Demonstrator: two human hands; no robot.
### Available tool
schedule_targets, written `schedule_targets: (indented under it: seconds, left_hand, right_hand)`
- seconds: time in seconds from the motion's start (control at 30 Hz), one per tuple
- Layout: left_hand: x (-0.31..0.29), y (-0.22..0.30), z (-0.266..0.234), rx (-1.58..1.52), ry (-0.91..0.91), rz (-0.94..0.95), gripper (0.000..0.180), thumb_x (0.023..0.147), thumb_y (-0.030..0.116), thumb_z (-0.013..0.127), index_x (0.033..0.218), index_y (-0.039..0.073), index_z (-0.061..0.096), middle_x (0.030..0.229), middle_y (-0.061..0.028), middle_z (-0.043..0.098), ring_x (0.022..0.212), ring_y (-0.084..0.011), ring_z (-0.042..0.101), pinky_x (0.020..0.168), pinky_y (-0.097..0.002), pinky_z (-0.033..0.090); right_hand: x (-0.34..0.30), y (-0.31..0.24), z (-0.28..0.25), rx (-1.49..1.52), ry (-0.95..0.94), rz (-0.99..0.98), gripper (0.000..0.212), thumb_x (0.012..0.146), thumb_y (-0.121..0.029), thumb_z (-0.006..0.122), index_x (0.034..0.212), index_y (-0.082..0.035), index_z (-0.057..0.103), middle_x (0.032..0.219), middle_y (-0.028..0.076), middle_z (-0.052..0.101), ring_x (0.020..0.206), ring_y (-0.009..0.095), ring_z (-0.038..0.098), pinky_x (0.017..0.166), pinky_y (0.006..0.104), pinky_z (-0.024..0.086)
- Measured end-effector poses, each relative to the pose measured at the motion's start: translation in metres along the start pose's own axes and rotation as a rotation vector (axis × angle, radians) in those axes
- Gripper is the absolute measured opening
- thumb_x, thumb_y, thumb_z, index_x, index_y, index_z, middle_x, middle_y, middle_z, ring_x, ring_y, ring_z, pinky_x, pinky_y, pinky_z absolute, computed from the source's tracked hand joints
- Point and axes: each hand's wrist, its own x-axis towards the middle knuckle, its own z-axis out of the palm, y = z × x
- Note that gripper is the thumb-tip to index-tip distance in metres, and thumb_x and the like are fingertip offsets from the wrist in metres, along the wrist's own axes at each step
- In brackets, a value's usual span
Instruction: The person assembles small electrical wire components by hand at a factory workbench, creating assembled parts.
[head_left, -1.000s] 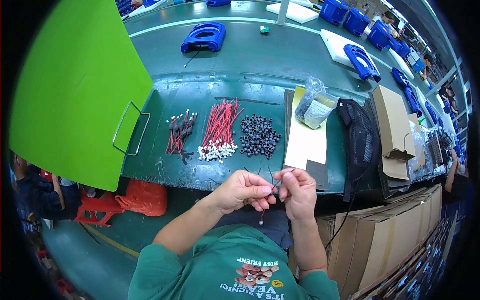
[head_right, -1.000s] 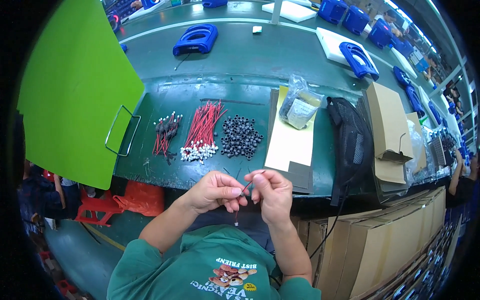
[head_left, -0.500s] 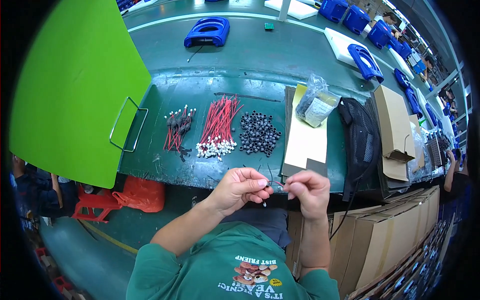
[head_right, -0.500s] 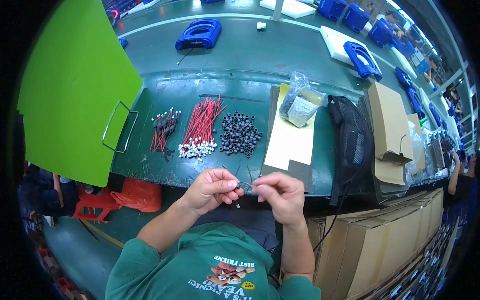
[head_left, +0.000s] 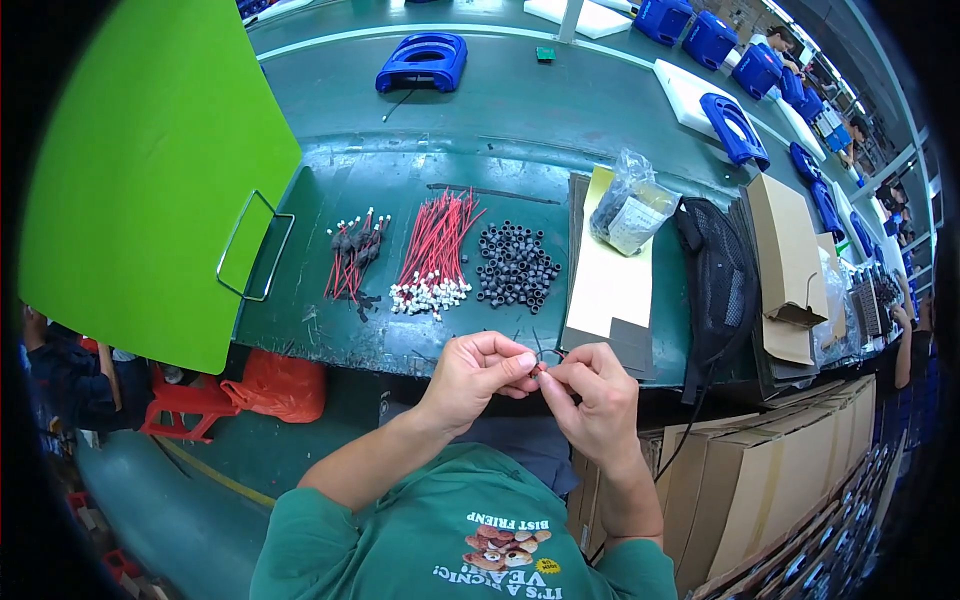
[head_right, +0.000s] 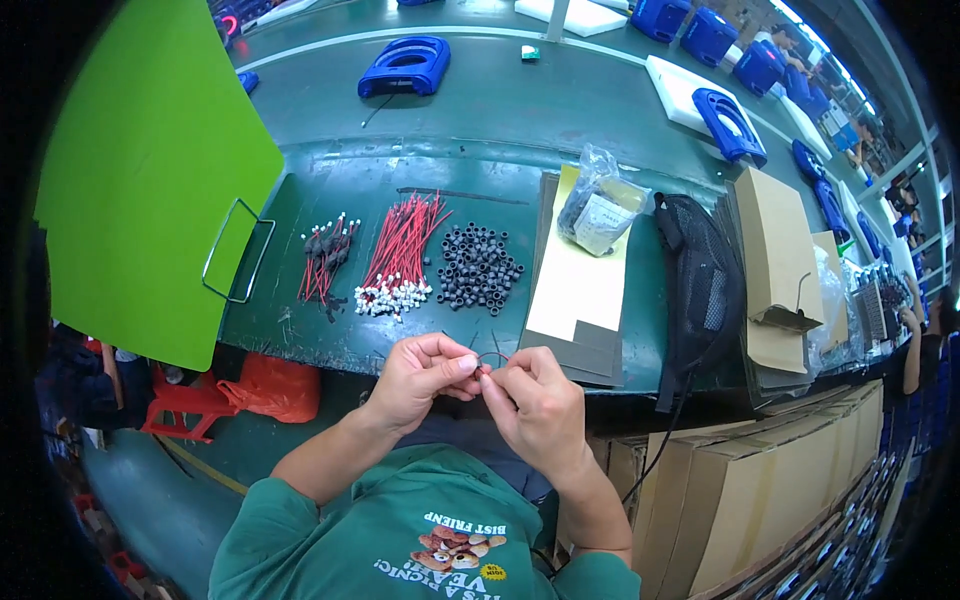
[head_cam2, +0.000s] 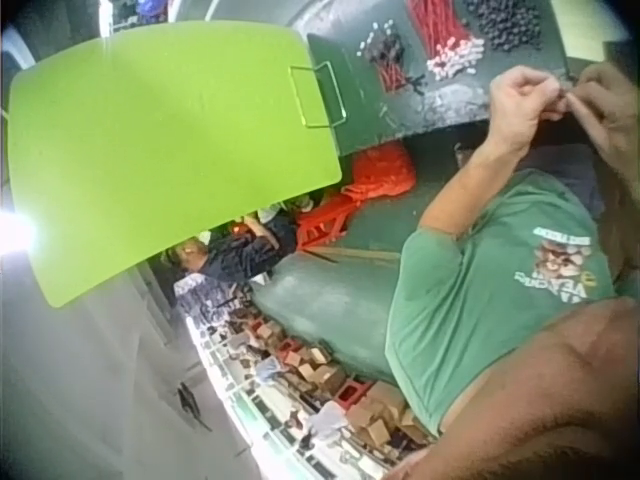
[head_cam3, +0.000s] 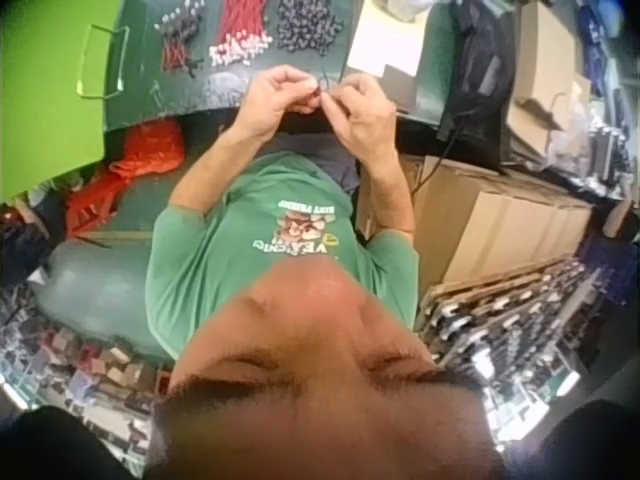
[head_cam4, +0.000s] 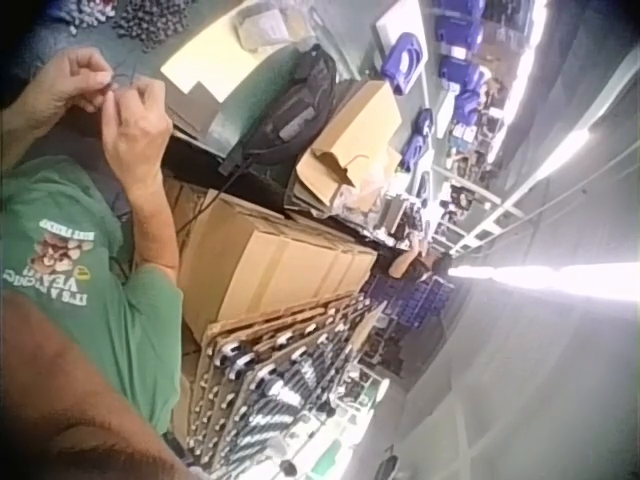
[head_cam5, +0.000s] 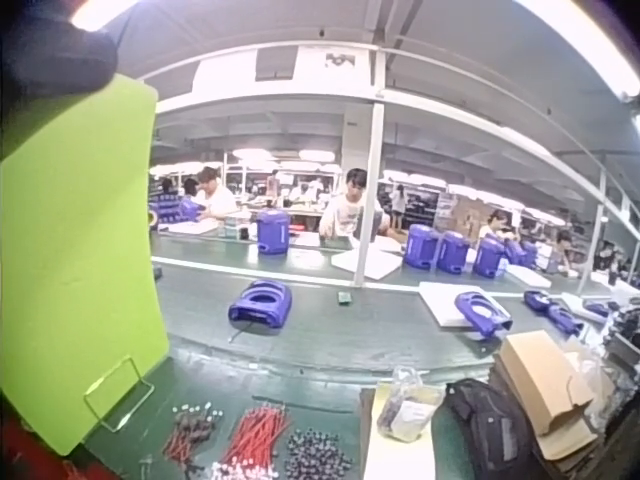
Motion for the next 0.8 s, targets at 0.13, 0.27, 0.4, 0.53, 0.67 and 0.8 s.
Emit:
schedule_targets:
  seconds: [0.13, 0.27, 0.4, 0.53, 0.67, 0.8]
  left_hand:
    - [0.000, -0.004, 0.001, 0.026, 0.019, 0.061, 0.012, 0.082, 0.010, 0.059, 0.087, -0.001, 0.059, 0.080, -0.0103, 0.063, 0.067, -0.0123, 0.062, 0.060, -0.0230, 0.052]
    - [0.000, -0.002, -0.004, -0.074, -0.025, 0.025, 0.012, 0.082, 0.009, 0.059, 0.088, -0.001, 0.058, 0.080, -0.0113, 0.063, 0.068, -0.0129, 0.062, 0.060, -0.0233, 0.053]
    - [-0.001, 0.001, -0.005, -0.127, -0.069, -0.031, 0.013, 0.082, 0.009, 0.059, 0.090, -0.001, 0.057, 0.081, -0.0123, 0.063, 0.069, -0.0138, 0.062, 0.061, -0.0235, 0.053]
    - [0.000, -0.002, -0.001, -0.048, -0.005, 0.039, 0.013, 0.082, 0.008, 0.059, 0.091, -0.001, 0.056, 0.082, -0.0122, 0.063, 0.070, -0.0143, 0.063, 0.061, -0.0237, 0.053]
    - [0.002, -0.004, -0.001, -0.055, -0.003, 0.028, 0.014, 0.081, 0.008, 0.059, 0.091, -0.001, 0.056, 0.083, -0.0119, 0.063, 0.071, -0.0139, 0.063, 0.062, -0.0236, 0.053]
    - [0.002, -0.005, -0.007, -0.161, -0.080, -0.029, 0.017, 0.081, 0.009, 0.061, 0.093, -0.002, 0.058, 0.083, -0.0115, 0.063, 0.069, -0.0129, 0.062, 0.062, -0.0232, 0.053]
  right_hand:
    - [-0.005, 0.000, 0.011, -0.011, 0.116, 0.003, 0.007, 0.067, -0.002, 0.067, 0.073, -0.003, 0.063, 0.072, 0.008, 0.056, 0.055, 0.016, 0.056, 0.048, 0.0253, 0.045]
    - [-0.003, 0.008, 0.009, 0.215, 0.157, -0.007, 0.010, 0.067, -0.002, 0.068, 0.076, -0.004, 0.064, 0.075, 0.011, 0.060, 0.060, 0.019, 0.060, 0.053, 0.0261, 0.049]
    - [-0.002, 0.021, 0.006, 0.218, 0.157, -0.109, 0.012, 0.066, -0.003, 0.069, 0.077, -0.003, 0.064, 0.079, 0.011, 0.061, 0.061, 0.020, 0.061, 0.054, 0.0260, 0.049]
    - [-0.009, 0.008, 0.008, 0.042, 0.155, -0.068, 0.013, 0.065, -0.002, 0.069, 0.077, -0.002, 0.064, 0.078, 0.012, 0.062, 0.065, 0.020, 0.062, 0.057, 0.0256, 0.049]
    - [-0.009, 0.003, 0.014, -0.020, 0.228, -0.105, 0.013, 0.065, -0.001, 0.070, 0.076, 0.000, 0.062, 0.077, 0.012, 0.063, 0.066, 0.019, 0.062, 0.056, 0.0251, 0.049]
    - [-0.006, 0.010, 0.011, 0.126, 0.177, -0.117, 0.014, 0.065, -0.002, 0.070, 0.075, 0.000, 0.061, 0.074, 0.011, 0.062, 0.065, 0.017, 0.061, 0.054, 0.0238, 0.049]
